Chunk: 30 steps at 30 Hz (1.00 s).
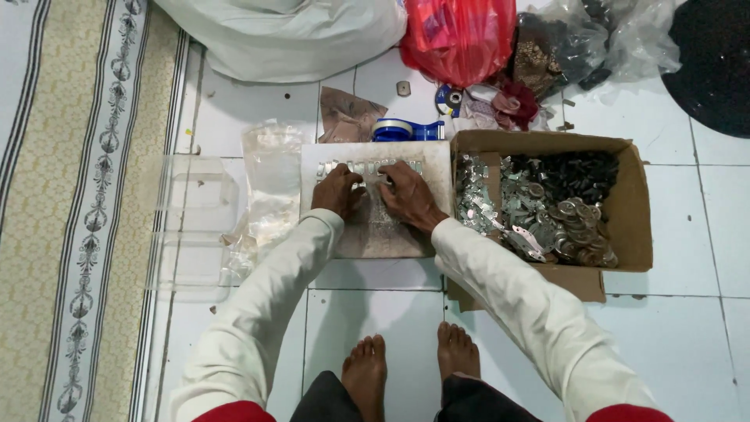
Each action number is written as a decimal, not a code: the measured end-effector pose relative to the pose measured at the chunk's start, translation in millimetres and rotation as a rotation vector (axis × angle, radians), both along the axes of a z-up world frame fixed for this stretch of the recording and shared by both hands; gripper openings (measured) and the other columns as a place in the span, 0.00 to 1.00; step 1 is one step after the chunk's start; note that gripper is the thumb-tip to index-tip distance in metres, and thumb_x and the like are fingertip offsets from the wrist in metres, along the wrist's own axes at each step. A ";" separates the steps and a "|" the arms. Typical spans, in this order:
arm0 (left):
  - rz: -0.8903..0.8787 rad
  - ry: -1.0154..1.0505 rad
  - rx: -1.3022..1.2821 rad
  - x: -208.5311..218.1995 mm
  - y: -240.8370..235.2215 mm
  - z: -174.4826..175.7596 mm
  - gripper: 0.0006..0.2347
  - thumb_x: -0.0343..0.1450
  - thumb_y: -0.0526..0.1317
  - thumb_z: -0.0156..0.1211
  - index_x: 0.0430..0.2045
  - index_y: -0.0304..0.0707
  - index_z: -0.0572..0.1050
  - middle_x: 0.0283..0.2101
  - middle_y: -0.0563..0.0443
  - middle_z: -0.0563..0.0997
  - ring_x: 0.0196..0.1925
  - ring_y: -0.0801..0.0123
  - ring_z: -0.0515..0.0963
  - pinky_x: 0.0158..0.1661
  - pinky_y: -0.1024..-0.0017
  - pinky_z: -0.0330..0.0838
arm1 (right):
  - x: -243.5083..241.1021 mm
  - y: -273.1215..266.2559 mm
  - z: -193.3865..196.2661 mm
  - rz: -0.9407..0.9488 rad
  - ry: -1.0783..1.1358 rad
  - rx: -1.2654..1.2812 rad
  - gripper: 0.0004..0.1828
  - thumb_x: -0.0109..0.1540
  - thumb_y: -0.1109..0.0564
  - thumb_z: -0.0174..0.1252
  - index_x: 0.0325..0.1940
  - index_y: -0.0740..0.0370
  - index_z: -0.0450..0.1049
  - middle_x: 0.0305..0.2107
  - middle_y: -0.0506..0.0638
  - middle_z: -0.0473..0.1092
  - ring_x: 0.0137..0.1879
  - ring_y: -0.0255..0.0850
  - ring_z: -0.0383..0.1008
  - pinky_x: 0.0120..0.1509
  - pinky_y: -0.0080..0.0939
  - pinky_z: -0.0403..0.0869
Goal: The person sits on the floor and repeatedly picks small metal parts from a cardboard box, then places them in neat rows on a white board. The person continues this process throughout the clip, gradually filling the board with organized rows of parts.
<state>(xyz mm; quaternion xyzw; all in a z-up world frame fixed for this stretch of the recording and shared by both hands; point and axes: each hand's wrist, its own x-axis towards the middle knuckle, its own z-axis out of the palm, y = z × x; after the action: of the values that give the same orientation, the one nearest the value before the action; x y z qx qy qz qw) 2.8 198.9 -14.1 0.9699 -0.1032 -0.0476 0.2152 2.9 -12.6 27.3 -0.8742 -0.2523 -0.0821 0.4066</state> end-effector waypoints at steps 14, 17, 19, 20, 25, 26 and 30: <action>-0.442 -0.247 -0.026 36.4 -227.1 6.7 0.03 0.70 0.35 0.64 0.34 0.42 0.81 0.42 0.49 0.77 0.49 0.53 0.82 0.38 0.61 0.81 | -7.1 -203.6 -11.3 -0.324 0.186 -0.182 0.08 0.64 0.56 0.63 0.45 0.60 0.81 0.31 0.59 0.75 0.40 0.58 0.79 0.42 0.54 0.79; -0.558 -0.242 0.123 48.5 -254.1 -21.0 0.04 0.69 0.34 0.64 0.34 0.40 0.82 0.43 0.46 0.81 0.52 0.53 0.81 0.45 0.61 0.80 | -24.3 -201.1 12.7 -0.272 0.322 -0.256 0.14 0.65 0.58 0.58 0.51 0.71 0.78 0.36 0.73 0.74 0.44 0.69 0.76 0.44 0.67 0.76; -0.611 -0.257 0.197 51.3 -265.7 -32.7 0.05 0.68 0.35 0.64 0.34 0.39 0.82 0.42 0.45 0.83 0.52 0.52 0.81 0.47 0.59 0.79 | -27.9 -204.4 0.2 -0.241 0.321 -0.290 0.16 0.66 0.63 0.53 0.51 0.82 0.75 0.38 0.84 0.72 0.47 0.80 0.73 0.45 0.78 0.73; -0.620 -0.248 0.288 51.7 -270.4 -37.8 0.04 0.69 0.35 0.62 0.33 0.41 0.82 0.40 0.45 0.84 0.50 0.52 0.82 0.46 0.58 0.77 | -25.2 -212.6 -25.7 -0.223 0.342 -0.395 0.16 0.63 0.65 0.54 0.54 0.73 0.74 0.41 0.74 0.71 0.46 0.76 0.74 0.45 0.76 0.75; -0.689 -0.195 0.628 45.4 -288.0 -55.7 0.07 0.72 0.38 0.53 0.31 0.52 0.81 0.38 0.55 0.85 0.45 0.55 0.80 0.46 0.49 0.66 | -19.8 -226.2 -104.5 -0.229 0.376 -0.466 0.16 0.64 0.66 0.50 0.56 0.68 0.70 0.40 0.64 0.71 0.44 0.69 0.77 0.41 0.71 0.77; -0.657 -0.135 0.646 42.4 -292.6 -53.0 0.10 0.74 0.38 0.49 0.36 0.53 0.81 0.40 0.56 0.85 0.48 0.56 0.79 0.48 0.47 0.61 | -21.9 -221.0 -101.3 -0.231 0.371 -0.491 0.14 0.64 0.65 0.50 0.54 0.69 0.68 0.37 0.64 0.71 0.42 0.67 0.78 0.40 0.68 0.77; -0.636 -0.062 0.636 31.2 -297.5 -41.4 0.12 0.74 0.37 0.46 0.35 0.52 0.83 0.39 0.53 0.86 0.44 0.53 0.80 0.48 0.43 0.58 | -22.0 -216.4 -118.9 -0.231 0.357 -0.506 0.14 0.64 0.64 0.51 0.53 0.72 0.65 0.34 0.65 0.72 0.42 0.68 0.78 0.40 0.67 0.78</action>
<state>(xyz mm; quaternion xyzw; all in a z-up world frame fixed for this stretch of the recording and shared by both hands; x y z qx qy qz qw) 33.9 -98.6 -55.5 0.9089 -0.3827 -0.1118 -0.1223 -19.1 -229.0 -91.6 -0.9709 -0.0888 0.0921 0.2024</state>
